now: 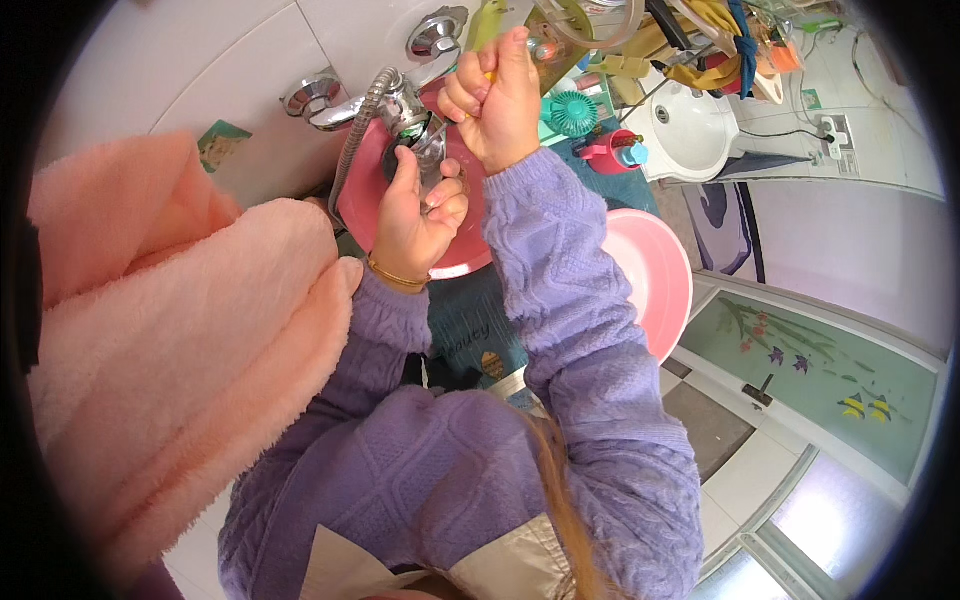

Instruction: The person retrieves a screwdriver and proceeds to a bathroom sink. They use the screwdriver to unscrew and remove the faucet handle, then manipulate the internal components of the faucet assembly over a pink basin.

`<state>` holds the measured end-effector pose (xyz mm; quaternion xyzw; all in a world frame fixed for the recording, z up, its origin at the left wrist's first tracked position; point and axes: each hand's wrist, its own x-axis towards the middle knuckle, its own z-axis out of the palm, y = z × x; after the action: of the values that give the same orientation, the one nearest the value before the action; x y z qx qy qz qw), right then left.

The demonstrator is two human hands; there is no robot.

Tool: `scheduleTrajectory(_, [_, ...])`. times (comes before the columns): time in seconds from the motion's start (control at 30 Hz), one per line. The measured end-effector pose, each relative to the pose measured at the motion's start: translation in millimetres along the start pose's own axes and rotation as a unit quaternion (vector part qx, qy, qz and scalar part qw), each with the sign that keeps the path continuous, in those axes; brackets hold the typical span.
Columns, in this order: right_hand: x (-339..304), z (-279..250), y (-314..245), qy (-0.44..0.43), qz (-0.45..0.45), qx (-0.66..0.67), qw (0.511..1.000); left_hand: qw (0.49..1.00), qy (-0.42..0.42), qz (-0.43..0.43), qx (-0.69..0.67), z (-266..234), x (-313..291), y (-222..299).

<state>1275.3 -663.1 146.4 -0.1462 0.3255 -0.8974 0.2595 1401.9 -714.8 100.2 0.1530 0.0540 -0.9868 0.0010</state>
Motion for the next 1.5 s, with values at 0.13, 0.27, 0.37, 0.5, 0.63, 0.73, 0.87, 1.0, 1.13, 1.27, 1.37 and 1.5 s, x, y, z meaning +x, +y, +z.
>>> scheduleTrajectory(0.13, [7,-6,7,-0.006,0.084,0.054,0.995,1.000,0.025,-0.005,0.014,1,1,2])
scheduleTrajectory(0.27, [-11,-1,12,0.006,0.013,0.007,1.000,1.000,0.004,-0.012,0.010,-1,0,6])
scheduleTrajectory(0.37, [-17,11,1,0.040,-0.077,-0.003,0.996,1.000,0.010,-0.003,0.004,-2,-2,3])
scheduleTrajectory(0.5, [-22,30,4,0.046,-0.128,-0.071,0.988,0.999,0.019,-0.022,-0.016,-4,1,4])
scheduleTrajectory(0.63, [-22,33,8,0.049,-0.146,-0.109,0.982,0.999,-0.032,-0.023,0.007,-12,2,4])
scheduleTrajectory(0.73, [-15,35,9,0.055,-0.133,-0.135,0.980,0.999,-0.015,0.003,0.049,-8,1,3])
scheduleTrajectory(0.87, [-14,45,9,0.069,-0.102,-0.201,0.972,0.999,-0.013,0.001,0.049,-18,3,4])
scheduleTrajectory(1.0, [-8,29,4,0.118,-0.079,-0.095,0.985,0.999,-0.017,0.020,0.022,-18,5,1])
scheduleTrajectory(1.13, [1,10,6,0.137,-0.054,-0.033,0.989,0.999,-0.012,0.033,0.019,-15,6,0])
scheduleTrajectory(1.27, [-6,-1,13,0.143,-0.009,0.012,0.990,0.999,-0.025,0.025,0.008,-14,4,1])
scheduleTrajectory(1.37, [-11,3,2,0.133,-0.078,-0.023,0.988,0.998,-0.054,0.022,0.001,-15,4,2])
scheduleTrajectory(1.5, [-19,25,-2,0.078,-0.134,-0.054,0.986,1.000,-0.024,0.016,-0.009,-16,5,2])
